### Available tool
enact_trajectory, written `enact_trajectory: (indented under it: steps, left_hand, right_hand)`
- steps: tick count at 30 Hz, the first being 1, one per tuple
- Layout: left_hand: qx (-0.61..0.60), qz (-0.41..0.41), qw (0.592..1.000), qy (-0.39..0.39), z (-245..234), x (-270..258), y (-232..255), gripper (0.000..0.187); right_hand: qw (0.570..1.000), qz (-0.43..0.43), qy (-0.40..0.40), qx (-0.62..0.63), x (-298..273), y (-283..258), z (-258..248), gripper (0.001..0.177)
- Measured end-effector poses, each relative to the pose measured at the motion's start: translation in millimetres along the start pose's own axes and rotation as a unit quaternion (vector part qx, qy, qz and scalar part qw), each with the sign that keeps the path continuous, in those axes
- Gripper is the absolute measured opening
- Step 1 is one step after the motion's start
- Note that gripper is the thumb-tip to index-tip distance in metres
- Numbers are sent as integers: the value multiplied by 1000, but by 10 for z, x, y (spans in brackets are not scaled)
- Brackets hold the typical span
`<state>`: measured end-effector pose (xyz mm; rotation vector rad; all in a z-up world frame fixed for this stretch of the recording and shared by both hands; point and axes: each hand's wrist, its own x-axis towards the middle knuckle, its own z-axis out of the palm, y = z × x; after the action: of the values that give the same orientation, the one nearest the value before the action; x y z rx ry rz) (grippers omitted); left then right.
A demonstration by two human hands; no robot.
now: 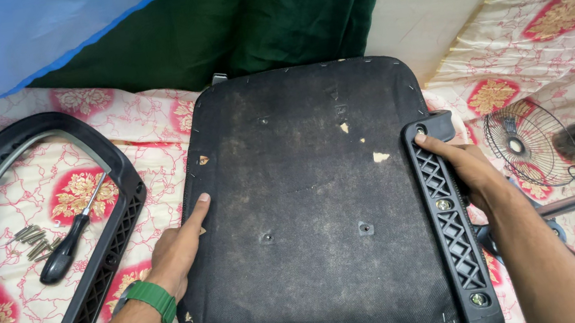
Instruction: The person uses a screwdriver to remove screws from the plastic frame of an office chair seat. They detach one side of the frame, then continue to unscrew and remove the second side, leaving the seat cushion exposed.
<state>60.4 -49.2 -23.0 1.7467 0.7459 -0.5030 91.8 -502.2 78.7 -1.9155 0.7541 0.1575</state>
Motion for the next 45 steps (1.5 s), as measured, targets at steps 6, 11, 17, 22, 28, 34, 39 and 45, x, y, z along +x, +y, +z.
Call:
enact_trajectory:
  steps: [6, 11, 17, 22, 28, 34, 39, 45]
  left_hand:
    - [-26, 2, 999, 34, 60, -116, 106, 101]
    - [-1, 28, 998, 49, -19, -211, 225, 98]
    - [-28, 87, 996, 20, -219, -361, 410, 99]
    - [-40, 153, 987, -16, -410, -513, 591, 108]
    - [79, 158, 982, 64, -640, -564, 792, 104]
    - [131, 216, 961, 109, -793, -542, 888, 95]
    - [147, 245, 953, 104, -862, -475, 902, 96]
    - [226, 290, 922, 123, -917, -319, 1030, 91]
  right_hand:
    - [997, -38, 22, 71, 15, 73, 43, 59]
    - [986, -79, 28, 142, -186, 143, -19, 50]
    - [974, -118, 99, 166, -674, 90, -166, 43]
    - [957, -154, 114, 219, -1058, 97, -97, 40]
    - [936, -146, 140, 287, -1380, 289, 103, 42]
    - [918, -164, 168, 319, -1727, 433, 276, 40]
    - [902, -180, 200, 338, -2032, 537, 462, 40]
    - [891, -154, 249, 346, -2358, 643, 704, 40]
